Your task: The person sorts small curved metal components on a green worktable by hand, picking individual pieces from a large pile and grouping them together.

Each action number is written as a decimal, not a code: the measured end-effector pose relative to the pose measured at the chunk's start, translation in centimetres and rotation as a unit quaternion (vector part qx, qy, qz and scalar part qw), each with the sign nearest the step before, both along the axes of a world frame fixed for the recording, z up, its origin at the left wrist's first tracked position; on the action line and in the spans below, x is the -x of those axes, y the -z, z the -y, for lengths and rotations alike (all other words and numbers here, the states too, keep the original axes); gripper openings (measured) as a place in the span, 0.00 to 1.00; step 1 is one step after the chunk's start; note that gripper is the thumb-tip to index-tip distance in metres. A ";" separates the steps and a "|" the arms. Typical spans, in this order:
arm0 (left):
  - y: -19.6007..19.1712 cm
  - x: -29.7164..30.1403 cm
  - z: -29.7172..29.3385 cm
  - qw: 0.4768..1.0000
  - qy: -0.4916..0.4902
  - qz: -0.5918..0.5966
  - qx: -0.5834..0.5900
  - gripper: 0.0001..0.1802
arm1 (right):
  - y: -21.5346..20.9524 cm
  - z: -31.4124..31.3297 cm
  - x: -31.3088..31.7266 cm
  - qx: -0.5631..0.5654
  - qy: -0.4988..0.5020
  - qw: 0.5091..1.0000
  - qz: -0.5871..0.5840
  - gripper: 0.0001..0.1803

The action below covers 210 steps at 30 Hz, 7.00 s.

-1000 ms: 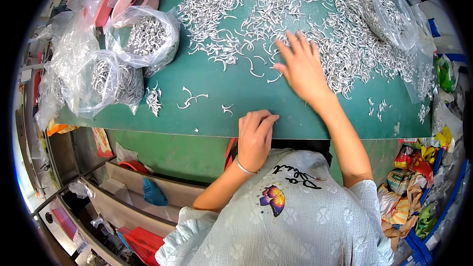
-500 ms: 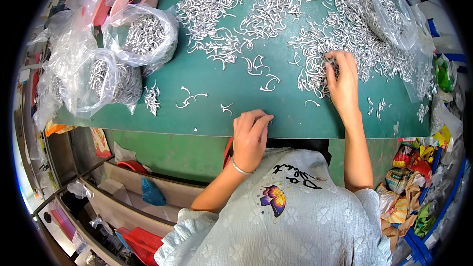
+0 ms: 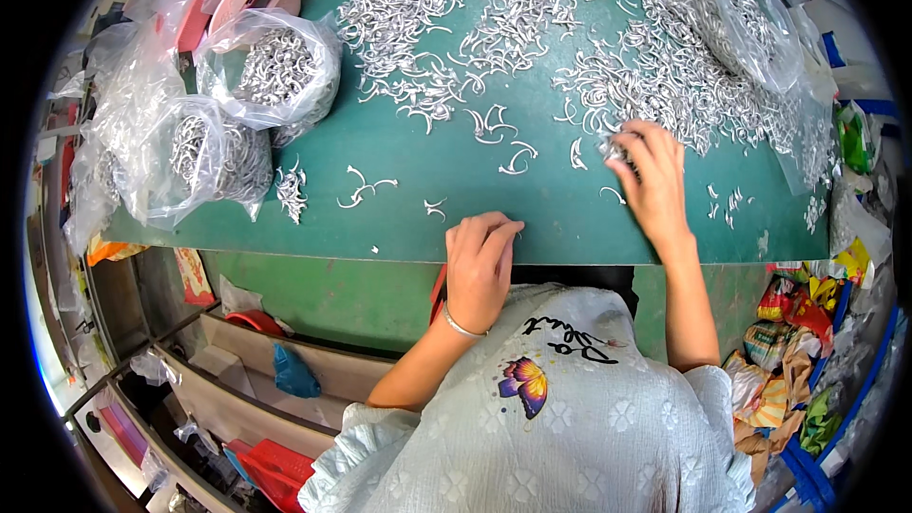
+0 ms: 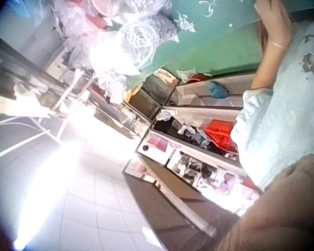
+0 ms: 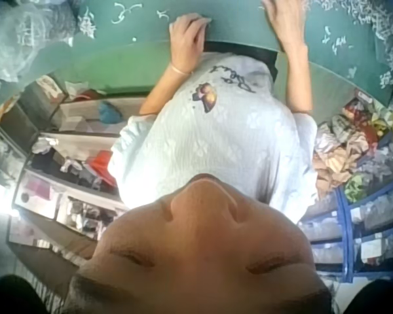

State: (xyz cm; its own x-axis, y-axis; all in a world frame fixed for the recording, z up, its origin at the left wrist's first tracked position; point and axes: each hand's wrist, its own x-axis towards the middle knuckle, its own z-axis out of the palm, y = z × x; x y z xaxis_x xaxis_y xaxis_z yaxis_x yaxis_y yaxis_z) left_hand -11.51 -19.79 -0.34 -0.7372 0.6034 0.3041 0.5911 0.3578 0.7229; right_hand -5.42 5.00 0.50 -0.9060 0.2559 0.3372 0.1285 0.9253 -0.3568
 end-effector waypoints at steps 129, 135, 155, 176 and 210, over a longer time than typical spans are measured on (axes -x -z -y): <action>0.3 -1.0 -3.6 0.993 0.102 0.040 -0.032 0.19 | -1.4 -0.2 6.5 0.438 0.019 0.896 -0.071 0.14; 0.6 -0.9 -3.5 0.993 0.107 0.031 -0.030 0.20 | -1.0 1.8 6.5 0.127 -0.119 0.985 -0.013 0.22; 0.4 -0.7 -3.8 0.996 0.074 0.037 -0.044 0.17 | -1.4 2.4 0.5 0.105 0.001 0.994 0.019 0.11; 0.7 -1.0 -3.5 0.995 0.104 0.012 0.006 0.12 | -0.7 0.3 3.0 0.178 -0.121 0.973 0.081 0.10; -0.5 -1.3 -2.3 0.985 0.125 -0.042 0.113 0.29 | -1.2 5.9 6.8 0.247 -0.145 0.958 0.004 0.14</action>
State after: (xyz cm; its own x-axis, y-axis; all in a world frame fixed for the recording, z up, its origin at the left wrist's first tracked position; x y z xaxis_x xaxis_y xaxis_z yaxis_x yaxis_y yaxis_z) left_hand -10.22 -17.48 0.16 -0.5357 0.8217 0.1944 0.7353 0.3408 0.5858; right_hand -12.26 -0.90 1.73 -0.9651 0.1198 0.2330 -0.1040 0.6411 -0.7604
